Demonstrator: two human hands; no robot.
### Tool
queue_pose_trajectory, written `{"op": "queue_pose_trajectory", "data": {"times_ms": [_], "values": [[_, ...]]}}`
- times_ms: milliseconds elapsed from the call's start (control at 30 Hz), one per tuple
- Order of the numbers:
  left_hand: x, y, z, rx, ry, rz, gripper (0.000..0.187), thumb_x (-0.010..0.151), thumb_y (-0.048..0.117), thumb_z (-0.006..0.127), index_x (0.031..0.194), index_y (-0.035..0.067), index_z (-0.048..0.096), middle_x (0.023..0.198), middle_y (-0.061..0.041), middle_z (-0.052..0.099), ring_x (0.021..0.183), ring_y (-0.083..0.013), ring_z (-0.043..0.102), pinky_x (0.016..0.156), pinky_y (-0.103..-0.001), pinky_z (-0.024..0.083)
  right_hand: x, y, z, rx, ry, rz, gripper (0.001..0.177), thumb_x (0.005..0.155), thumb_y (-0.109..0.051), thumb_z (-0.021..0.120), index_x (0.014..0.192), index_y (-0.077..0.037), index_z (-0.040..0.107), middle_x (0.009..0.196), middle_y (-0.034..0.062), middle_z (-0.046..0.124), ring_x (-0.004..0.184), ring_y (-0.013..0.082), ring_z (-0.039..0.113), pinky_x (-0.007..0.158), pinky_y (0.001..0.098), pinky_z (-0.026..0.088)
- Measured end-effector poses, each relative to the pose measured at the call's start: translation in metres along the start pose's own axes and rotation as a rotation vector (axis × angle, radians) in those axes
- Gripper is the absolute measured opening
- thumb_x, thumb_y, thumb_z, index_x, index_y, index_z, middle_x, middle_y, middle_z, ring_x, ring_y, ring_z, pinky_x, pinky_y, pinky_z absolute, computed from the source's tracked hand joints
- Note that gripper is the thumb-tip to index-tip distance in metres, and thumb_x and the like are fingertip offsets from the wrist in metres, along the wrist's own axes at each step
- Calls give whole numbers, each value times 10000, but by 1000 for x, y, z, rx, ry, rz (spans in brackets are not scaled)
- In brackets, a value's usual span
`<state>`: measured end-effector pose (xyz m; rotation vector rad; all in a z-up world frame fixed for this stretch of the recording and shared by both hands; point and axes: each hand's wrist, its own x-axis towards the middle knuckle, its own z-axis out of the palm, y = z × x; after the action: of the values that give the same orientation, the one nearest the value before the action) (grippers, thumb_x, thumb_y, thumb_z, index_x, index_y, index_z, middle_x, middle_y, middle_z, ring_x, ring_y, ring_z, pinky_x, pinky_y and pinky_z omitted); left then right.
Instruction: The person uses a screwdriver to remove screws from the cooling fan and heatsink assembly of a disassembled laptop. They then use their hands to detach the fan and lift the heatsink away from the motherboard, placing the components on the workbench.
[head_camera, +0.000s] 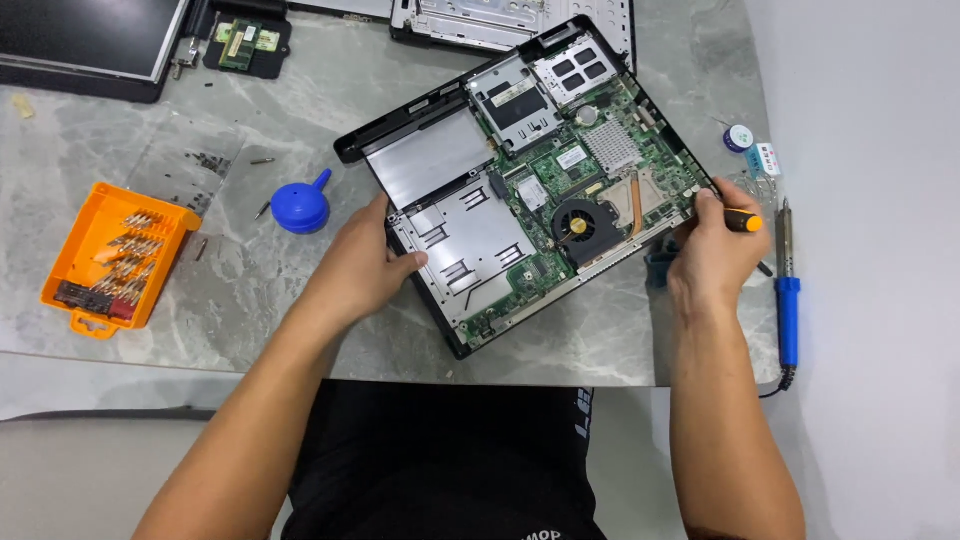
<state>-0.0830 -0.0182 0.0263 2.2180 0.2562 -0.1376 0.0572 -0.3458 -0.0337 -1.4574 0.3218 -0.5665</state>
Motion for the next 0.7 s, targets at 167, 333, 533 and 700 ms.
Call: {"op": "queue_pose_trajectory", "data": {"times_ms": [167, 333, 533, 700], "values": [[8, -4, -7, 31, -5, 17, 814, 770, 186, 759, 1364, -182, 341, 1183, -319, 503, 885, -319, 663, 777, -408, 544, 3, 12, -3, -51, -25, 93, 148, 819, -54, 673, 965, -78, 664, 786, 66, 545, 548, 142, 580, 426, 219, 499], [4, -4, -15, 19, -10, 42, 784, 757, 118, 750, 1348, -203, 347, 1216, -353, 481, 845, -346, 671, 744, -420, 544, -3, 7, -5, -88, -69, 74, 169, 836, -59, 691, 996, -77, 638, 836, 74, 551, 607, 144, 607, 468, 222, 527], [11, -25, -22, 20, -59, -1, 710, 780, 147, 720, 1376, -48, 388, 1236, -234, 495, 793, -270, 637, 757, -375, 521, -38, -24, -12, -114, -124, 118, 173, 847, -65, 699, 975, -99, 589, 857, 53, 540, 665, 110, 583, 562, 207, 551], [15, -36, -27, -38, -109, -80, 779, 799, 213, 697, 1434, 14, 293, 1461, -124, 374, 804, -188, 612, 763, -318, 507, -57, -38, -28, -268, -209, 130, 204, 825, -132, 713, 985, -147, 587, 968, 29, 595, 767, 80, 602, 718, 207, 596]]}}
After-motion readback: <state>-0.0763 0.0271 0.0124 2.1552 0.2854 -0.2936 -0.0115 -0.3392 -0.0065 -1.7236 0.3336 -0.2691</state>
